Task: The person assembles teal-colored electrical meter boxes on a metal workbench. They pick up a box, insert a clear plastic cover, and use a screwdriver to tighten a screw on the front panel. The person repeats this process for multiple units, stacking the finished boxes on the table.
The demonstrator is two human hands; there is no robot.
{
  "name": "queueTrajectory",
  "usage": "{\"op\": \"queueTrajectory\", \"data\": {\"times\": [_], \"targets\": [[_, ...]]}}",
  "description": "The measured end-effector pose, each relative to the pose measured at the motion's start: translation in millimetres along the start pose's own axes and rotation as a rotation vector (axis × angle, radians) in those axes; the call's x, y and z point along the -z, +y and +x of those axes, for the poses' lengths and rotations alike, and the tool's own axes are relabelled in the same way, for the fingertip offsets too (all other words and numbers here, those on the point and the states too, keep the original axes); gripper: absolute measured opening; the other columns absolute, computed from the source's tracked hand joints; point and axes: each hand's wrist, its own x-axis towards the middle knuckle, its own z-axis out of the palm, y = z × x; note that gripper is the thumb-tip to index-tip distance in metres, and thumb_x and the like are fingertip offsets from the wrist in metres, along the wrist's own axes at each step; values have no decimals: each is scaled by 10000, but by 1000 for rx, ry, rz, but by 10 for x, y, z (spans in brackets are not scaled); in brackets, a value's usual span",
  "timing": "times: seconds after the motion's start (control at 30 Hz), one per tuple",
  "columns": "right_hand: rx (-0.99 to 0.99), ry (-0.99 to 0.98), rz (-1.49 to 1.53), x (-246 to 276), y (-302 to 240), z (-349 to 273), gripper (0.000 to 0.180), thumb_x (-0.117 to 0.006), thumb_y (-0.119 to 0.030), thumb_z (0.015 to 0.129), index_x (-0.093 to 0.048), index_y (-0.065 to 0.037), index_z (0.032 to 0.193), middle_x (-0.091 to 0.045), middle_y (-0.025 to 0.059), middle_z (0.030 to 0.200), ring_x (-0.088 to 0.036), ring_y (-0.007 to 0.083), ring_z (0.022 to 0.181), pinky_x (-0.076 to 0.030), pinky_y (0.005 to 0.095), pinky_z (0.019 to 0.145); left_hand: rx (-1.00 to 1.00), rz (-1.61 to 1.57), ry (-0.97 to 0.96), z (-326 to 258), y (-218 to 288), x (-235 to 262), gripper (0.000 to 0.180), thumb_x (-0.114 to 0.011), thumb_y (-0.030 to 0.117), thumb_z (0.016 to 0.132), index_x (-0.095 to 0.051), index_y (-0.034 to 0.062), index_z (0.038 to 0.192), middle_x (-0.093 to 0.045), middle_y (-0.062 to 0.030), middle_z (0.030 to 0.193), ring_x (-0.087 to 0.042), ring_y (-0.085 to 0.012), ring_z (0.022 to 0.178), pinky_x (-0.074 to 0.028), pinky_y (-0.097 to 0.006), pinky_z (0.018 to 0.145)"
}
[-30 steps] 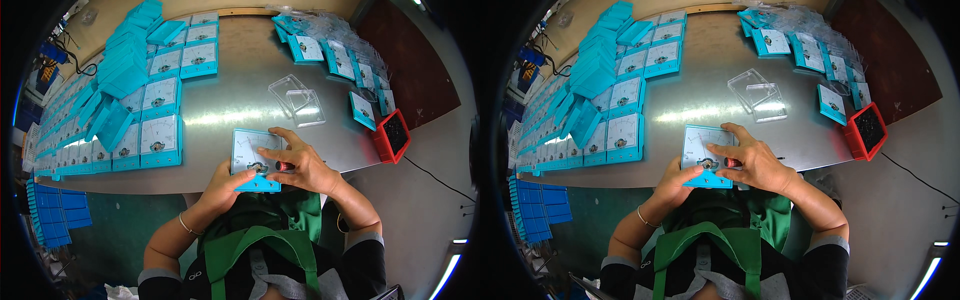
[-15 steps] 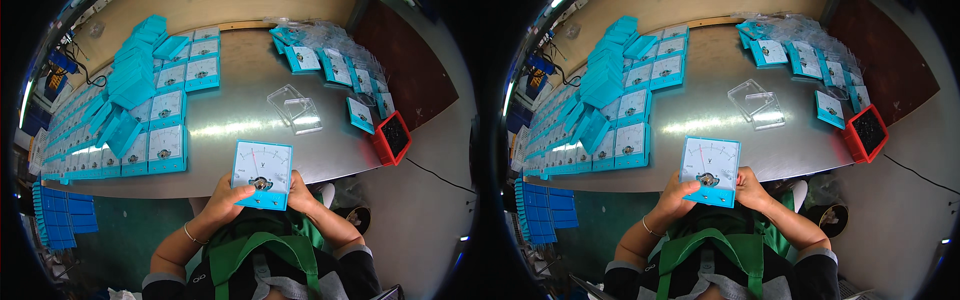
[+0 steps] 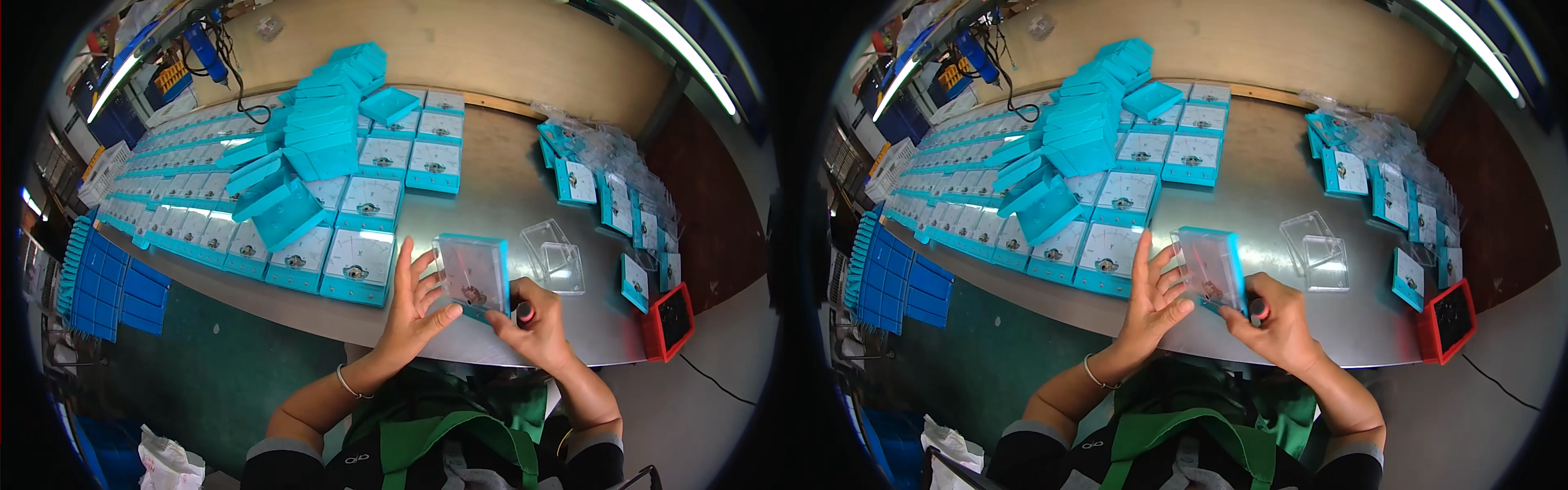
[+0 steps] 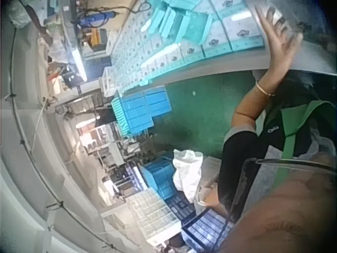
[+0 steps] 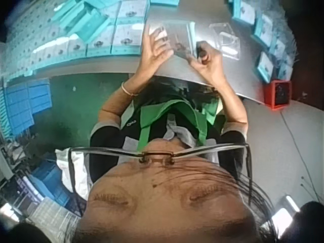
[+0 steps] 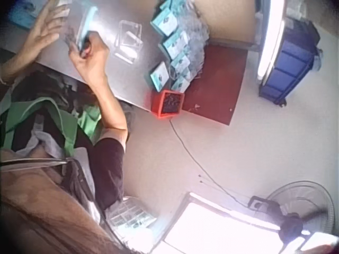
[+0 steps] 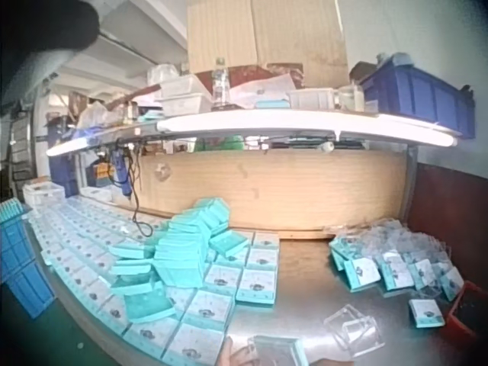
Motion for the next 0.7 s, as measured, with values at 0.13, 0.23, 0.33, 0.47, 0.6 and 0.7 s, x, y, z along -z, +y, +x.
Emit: {"op": "queueTrajectory", "data": {"times": [0.13, 0.23, 0.33, 0.47, 0.6, 0.7], "targets": [[538, -86, -294, -337, -304, 416, 254, -720, -164, 708, -501, -42, 751, -525, 96, 637, -562, 272, 546, -449, 363, 498, -104, -75, 109, 125, 77, 127, 1095, -784, 240, 714, 11, 133, 1459, -267, -132, 1394, -404, -260, 1220, -373, -386, 994], [317, -398, 298, -395, -381, 790, 197, -724, -155, 749, -606, -9, 808, -539, 90, 630, -523, 182, 482, -424, 276, 456, 78, -231, 148, 54, 179, 398, 1091, -791, 343, 664, -70, 137, 1457, -372, -119, 1325, -444, -262, 1193, -398, -402, 983], [251, -234, 319, -676, -291, 1393, 144, -683, -144, 786, -656, -25, 862, -607, 103, 785, -574, 162, 573, -447, 263, 509, 124, -278, -38, -200, 219, 540, 1119, -818, 428, 598, -131, 186, 1447, -382, -138, 1339, -443, -255, 1216, -394, -413, 1005], [594, -136, -114, -1626, -334, 1799, 132, -628, -64, 773, -668, -73, 898, -557, 132, 1076, -615, 277, 703, -503, 375, 610, 166, -397, -234, -455, 202, 621, 1158, -837, 465, 544, -155, 212, 1445, -322, -221, 1387, -460, -336, 1198, -421, -465, 967], [665, -128, -347, -1918, -271, 2012, 113, -629, -59, 757, -656, -68, 866, -545, 113, 1017, -598, 311, 735, -502, 396, 631, 199, -379, -321, -469, 295, 507, 1174, -852, 462, 529, -156, 236, 1447, -275, -263, 1408, -460, -368, 1194, -422, -480, 957], [653, -151, -192, -1497, -349, 1726, 88, -653, -57, 741, -649, -64, 829, -547, 105, 962, -593, 307, 748, -490, 392, 628, 190, -392, -284, -553, 291, 564, 1174, -853, 467, 529, -156, 244, 1446, -278, -269, 1405, -458, -373, 1197, -422, -484, 956]]}}
